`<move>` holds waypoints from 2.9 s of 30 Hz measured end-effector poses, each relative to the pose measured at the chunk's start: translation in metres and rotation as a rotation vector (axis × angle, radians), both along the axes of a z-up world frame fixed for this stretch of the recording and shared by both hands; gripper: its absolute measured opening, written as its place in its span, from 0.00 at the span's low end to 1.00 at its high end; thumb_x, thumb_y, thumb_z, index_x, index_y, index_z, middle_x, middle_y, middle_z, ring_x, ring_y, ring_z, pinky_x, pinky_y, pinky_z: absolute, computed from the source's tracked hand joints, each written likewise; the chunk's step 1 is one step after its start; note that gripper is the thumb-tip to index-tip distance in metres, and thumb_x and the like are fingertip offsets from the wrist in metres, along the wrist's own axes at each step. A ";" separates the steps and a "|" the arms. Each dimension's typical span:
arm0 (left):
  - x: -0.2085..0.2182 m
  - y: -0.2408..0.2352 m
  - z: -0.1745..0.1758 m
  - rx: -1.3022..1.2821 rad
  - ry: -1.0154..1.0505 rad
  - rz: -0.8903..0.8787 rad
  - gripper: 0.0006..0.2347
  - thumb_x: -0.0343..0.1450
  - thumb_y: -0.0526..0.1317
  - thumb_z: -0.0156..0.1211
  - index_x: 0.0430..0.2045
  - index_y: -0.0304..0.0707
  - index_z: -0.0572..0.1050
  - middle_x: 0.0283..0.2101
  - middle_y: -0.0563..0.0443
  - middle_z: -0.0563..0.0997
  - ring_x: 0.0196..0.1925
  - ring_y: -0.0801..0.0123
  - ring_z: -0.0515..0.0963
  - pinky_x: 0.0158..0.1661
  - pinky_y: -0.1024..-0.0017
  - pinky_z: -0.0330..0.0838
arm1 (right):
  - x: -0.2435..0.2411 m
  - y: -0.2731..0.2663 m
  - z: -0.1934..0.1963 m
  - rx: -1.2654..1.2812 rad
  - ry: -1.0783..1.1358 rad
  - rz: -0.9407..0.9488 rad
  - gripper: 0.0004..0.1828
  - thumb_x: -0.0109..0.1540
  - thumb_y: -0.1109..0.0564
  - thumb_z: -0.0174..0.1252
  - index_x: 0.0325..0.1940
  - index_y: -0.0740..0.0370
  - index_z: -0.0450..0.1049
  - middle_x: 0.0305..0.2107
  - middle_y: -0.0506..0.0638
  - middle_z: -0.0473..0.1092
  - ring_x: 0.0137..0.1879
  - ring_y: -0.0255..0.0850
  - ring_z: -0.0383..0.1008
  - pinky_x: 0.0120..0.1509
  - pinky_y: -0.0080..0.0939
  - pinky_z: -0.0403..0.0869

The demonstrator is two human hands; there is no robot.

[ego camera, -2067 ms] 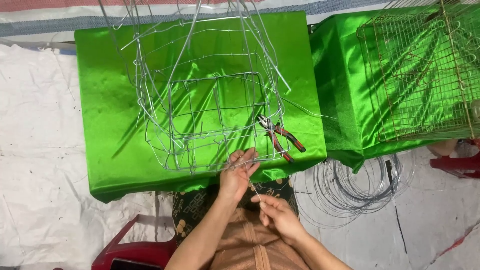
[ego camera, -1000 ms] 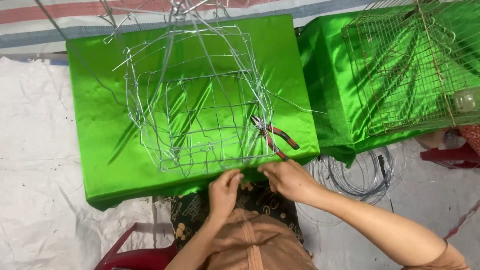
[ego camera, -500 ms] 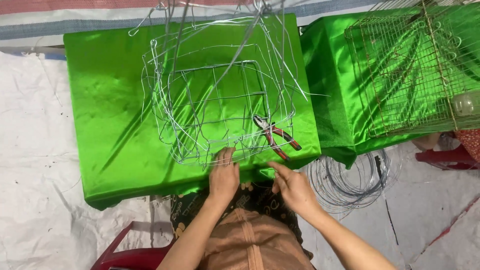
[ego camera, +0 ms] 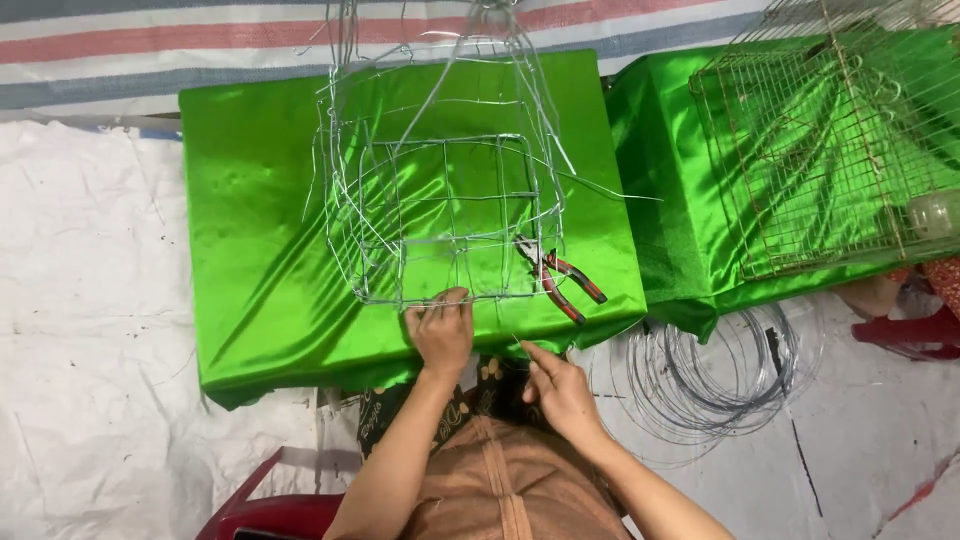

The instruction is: Assembling a wire cage structure by bending wire and using pliers to secure the joints.

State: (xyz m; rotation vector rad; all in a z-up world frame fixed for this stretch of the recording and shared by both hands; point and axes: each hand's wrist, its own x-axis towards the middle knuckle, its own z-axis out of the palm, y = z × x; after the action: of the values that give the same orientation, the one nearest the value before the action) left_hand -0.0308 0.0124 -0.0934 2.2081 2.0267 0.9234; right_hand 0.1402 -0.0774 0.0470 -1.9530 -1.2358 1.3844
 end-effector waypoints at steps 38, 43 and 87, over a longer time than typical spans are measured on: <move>0.000 0.015 0.041 -0.314 -0.053 0.121 0.26 0.67 0.34 0.69 0.60 0.52 0.69 0.29 0.57 0.86 0.31 0.61 0.84 0.55 0.62 0.63 | -0.016 0.041 -0.029 -0.578 0.846 -0.222 0.29 0.69 0.58 0.47 0.76 0.54 0.63 0.11 0.40 0.49 0.17 0.31 0.46 0.20 0.28 0.49; -0.003 0.001 0.057 -0.427 -0.168 -0.074 0.37 0.71 0.27 0.56 0.73 0.32 0.40 0.72 0.44 0.63 0.72 0.50 0.64 0.73 0.51 0.48 | 0.001 0.057 -0.007 -0.660 0.938 -0.246 0.27 0.70 0.59 0.43 0.76 0.56 0.64 0.10 0.40 0.49 0.16 0.33 0.47 0.22 0.33 0.49; -0.004 -0.018 0.031 0.150 -0.434 -0.314 0.05 0.71 0.42 0.65 0.33 0.42 0.80 0.44 0.50 0.81 0.46 0.53 0.83 0.46 0.60 0.78 | -0.012 0.085 -0.081 0.821 -0.522 0.443 0.15 0.64 0.56 0.56 0.54 0.49 0.79 0.46 0.48 0.76 0.53 0.47 0.76 0.54 0.43 0.77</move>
State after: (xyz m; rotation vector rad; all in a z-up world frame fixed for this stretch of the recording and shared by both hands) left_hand -0.0344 -0.0053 -0.0621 2.0705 1.4196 1.3953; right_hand 0.1285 0.0080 -0.0340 -1.5010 -2.1380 0.3467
